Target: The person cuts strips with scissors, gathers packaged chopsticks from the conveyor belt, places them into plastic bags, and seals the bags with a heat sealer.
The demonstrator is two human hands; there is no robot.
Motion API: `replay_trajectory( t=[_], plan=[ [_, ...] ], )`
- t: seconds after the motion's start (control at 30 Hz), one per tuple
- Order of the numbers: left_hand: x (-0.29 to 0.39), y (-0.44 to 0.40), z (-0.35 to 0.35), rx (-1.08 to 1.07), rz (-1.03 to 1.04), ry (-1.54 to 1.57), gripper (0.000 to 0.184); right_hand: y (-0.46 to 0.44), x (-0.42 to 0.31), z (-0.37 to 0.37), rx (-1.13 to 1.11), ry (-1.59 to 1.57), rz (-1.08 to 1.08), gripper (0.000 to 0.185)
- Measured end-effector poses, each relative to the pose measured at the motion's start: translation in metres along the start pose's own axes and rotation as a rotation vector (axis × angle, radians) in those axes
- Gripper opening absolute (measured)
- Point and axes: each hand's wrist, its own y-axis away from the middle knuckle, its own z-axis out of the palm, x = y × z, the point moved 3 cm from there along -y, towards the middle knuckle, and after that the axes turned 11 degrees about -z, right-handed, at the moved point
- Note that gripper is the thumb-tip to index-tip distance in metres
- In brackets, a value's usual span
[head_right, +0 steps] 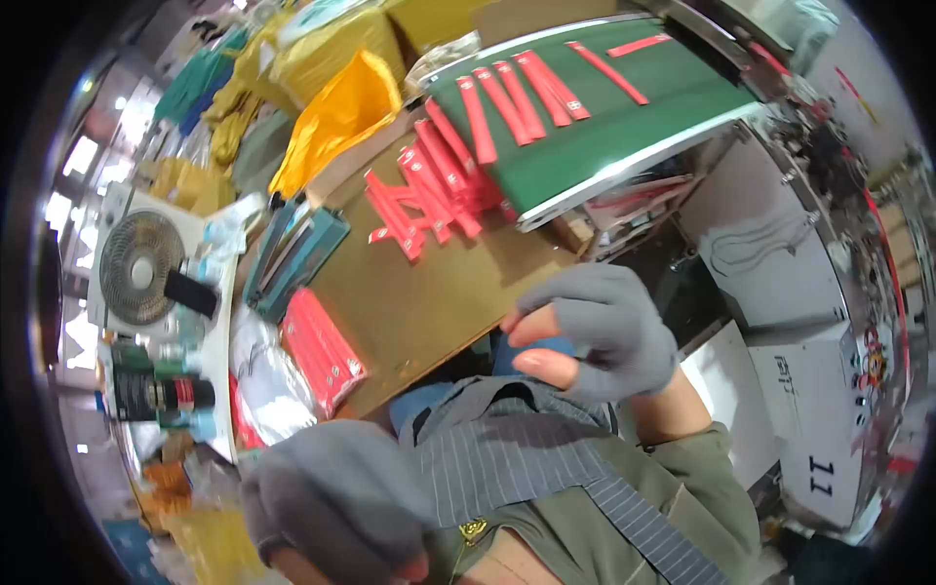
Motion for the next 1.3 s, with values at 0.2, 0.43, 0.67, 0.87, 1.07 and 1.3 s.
replay_trajectory(
  t=[0.2, 0.43, 0.67, 0.87, 1.07, 1.3],
  plan=[
    [0.03, 0.015, 0.012, 0.106, 0.307, -0.991, 0.014, 0.001, 0.001, 0.002, 0.009, 0.022, -0.032, 0.012],
    [0.045, 0.016, -0.016, -0.167, 0.315, -0.761, 0.018, 0.003, -0.002, 0.014, -0.01, 0.058, -0.012, 0.01],
    [0.074, 0.018, -0.033, -0.325, 0.023, -0.546, 0.014, -0.009, 0.007, 0.032, -0.054, 0.081, -0.007, 0.013],
    [0.048, 0.049, -0.021, 0.221, 0.307, -0.684, 0.012, -0.008, 0.007, 0.044, -0.1, 0.086, 0.051, 0.011],
    [0.052, 0.031, -0.044, 0.08, 0.292, -0.36, 0.007, -0.017, 0.006, 0.052, -0.079, 0.065, 0.032, 0.011],
    [0.036, 0.029, -0.03, 0.35, 0.596, -0.041, 0.011, -0.018, 0.002, 0.066, -0.069, 0.086, 0.1, 0.016]
  ],
)
